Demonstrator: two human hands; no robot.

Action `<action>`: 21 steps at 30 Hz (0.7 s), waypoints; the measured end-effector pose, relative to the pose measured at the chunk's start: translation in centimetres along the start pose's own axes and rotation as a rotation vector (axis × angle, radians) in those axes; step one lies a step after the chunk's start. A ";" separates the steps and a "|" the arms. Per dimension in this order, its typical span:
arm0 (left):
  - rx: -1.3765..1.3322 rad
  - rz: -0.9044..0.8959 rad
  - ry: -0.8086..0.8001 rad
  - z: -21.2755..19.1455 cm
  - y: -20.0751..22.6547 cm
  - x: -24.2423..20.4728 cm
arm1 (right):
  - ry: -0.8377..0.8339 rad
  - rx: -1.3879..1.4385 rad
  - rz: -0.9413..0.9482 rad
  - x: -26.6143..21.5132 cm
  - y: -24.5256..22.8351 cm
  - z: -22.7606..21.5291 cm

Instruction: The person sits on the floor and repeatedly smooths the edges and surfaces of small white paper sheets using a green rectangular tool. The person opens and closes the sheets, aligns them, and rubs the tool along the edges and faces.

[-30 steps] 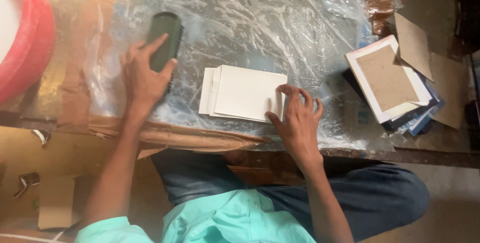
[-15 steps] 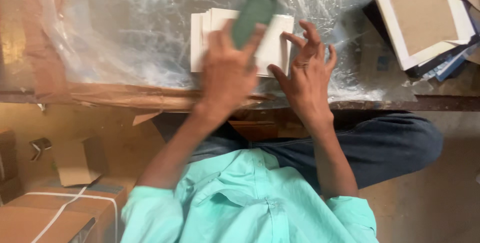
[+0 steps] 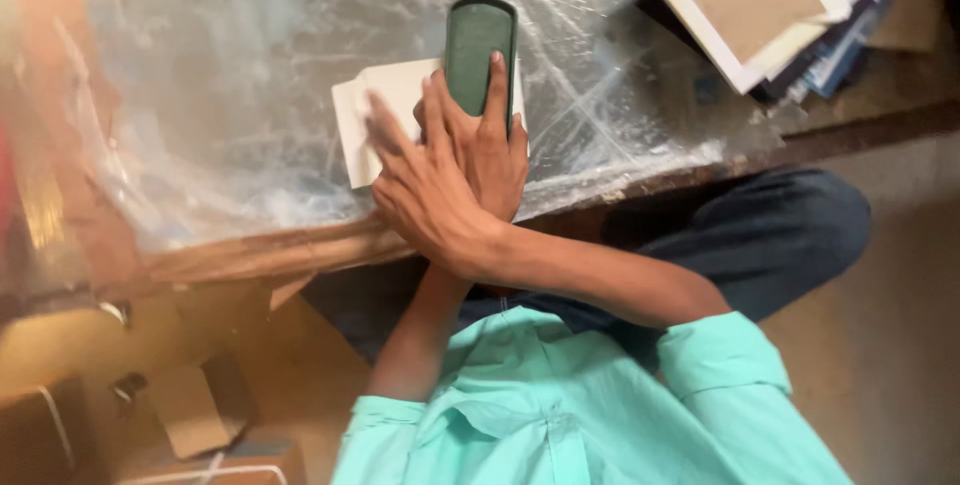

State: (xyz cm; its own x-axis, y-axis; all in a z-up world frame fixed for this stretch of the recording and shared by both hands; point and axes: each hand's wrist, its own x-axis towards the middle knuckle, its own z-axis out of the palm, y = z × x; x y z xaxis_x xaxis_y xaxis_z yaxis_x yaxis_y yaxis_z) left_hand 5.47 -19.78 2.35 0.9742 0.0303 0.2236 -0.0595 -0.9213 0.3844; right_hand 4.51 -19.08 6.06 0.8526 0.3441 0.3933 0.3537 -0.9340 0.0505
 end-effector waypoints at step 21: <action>0.069 -0.163 0.250 -10.2 -18.7 3.2 | -0.179 0.451 0.452 -7.8 7.4 1.0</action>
